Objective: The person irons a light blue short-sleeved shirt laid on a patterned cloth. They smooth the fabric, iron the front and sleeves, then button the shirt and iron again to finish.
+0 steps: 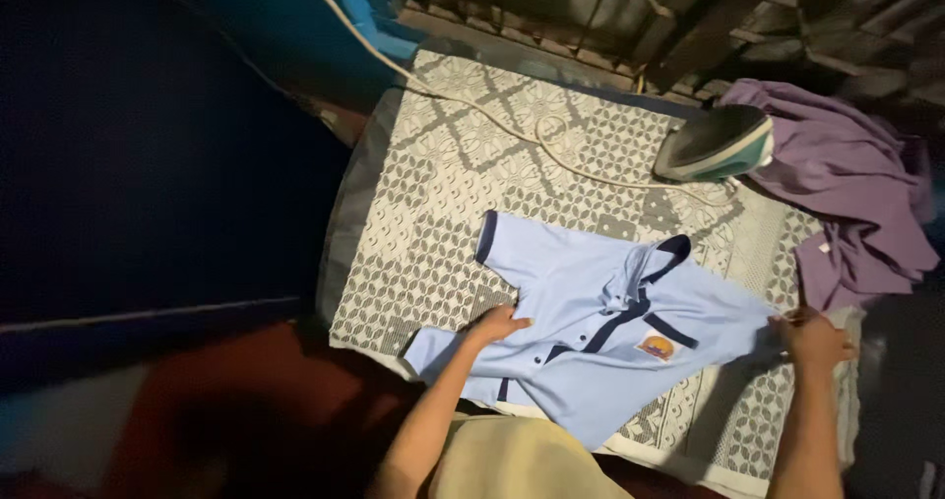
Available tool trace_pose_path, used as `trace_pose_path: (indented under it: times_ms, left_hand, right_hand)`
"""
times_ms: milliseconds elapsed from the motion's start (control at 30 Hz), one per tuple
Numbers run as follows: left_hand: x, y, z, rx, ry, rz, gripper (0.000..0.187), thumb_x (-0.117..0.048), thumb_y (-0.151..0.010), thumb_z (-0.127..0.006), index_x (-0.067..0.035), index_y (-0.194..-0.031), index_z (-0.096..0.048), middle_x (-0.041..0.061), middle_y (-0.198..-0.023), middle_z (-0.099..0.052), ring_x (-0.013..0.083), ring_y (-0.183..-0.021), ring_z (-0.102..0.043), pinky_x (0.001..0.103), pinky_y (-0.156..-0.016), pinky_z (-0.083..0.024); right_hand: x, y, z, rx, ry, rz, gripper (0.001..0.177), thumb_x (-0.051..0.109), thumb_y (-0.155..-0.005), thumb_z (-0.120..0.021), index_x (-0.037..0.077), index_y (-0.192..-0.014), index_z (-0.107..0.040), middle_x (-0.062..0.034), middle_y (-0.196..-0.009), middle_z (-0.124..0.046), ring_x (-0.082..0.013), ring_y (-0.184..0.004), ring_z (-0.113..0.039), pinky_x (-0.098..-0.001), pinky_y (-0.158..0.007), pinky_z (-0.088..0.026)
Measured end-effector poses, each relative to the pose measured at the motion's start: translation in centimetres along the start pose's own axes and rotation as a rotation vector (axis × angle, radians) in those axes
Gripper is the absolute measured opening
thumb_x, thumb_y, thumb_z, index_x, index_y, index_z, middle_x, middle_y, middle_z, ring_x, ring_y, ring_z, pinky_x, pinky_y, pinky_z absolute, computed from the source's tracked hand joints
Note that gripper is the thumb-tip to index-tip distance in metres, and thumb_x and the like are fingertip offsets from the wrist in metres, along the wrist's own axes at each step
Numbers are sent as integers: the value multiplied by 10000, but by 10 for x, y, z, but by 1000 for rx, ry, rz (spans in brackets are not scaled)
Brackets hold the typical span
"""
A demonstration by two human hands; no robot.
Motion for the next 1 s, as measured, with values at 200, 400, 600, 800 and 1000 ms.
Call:
trace_pose_path:
  times_ms: [200, 400, 600, 800, 1000]
  left_hand:
    - [0, -27, 72, -357, 69, 252, 538, -572, -876, -694, -38, -869, -762, 177, -829, -758, 304, -779, -729, 428, -768, -556]
    - [-8, -26, 149, -861, 82, 366, 877, -554, -674, -896, 27, -1210, -516, 264, -1246, -554, 427, -1218, -483, 550, -1046, -367]
    - [-4, -70, 153, -705, -66, 209, 713, -512, -665, -902, -15, -1090, -617, 173, -1071, -670, 380, -1139, -544, 520, -1118, -326]
    - [-7, -82, 163, -679, -63, -6, 426, -406, -761, -881, -54, -913, -696, 119, -876, -708, 304, -905, -650, 425, -854, -511]
    - [4, -81, 161, -659, 189, 25, 457, -356, -787, -873, -31, -1015, -646, 114, -878, -746, 215, -758, -712, 328, -695, -560]
  right_hand:
    - [68, 21, -15, -198, -382, 196, 183, 274, -999, -743, 100, -1049, -773, -157, -1024, -746, -348, -991, -679, -466, -947, -510]
    - [246, 62, -32, -30, -796, 504, 241, 224, -921, -688, 32, -1067, -695, -190, -1073, -696, -398, -1060, -612, -462, -968, -474]
    - [339, 84, -42, 219, -733, 725, 599, 381, -865, -727, 175, -1402, -560, -207, -1413, -507, -431, -1282, -476, -528, -1035, -414]
    - [335, 75, -68, 237, -713, 716, 696, 373, -819, -767, 176, -1440, -523, -259, -1458, -443, -460, -1297, -427, -526, -1035, -390]
    - [194, -44, -40, -300, -1059, 135, 434, 173, -986, -694, -49, -1328, -545, -240, -1259, -602, -364, -1166, -569, -418, -1046, -441]
Point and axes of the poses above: each hand's wrist, its own y-axis away from the middle knuckle, its own z-axis out of the back of the hand, x = y × z, the point moved 7 cm from there along -y, towards the middle knuckle
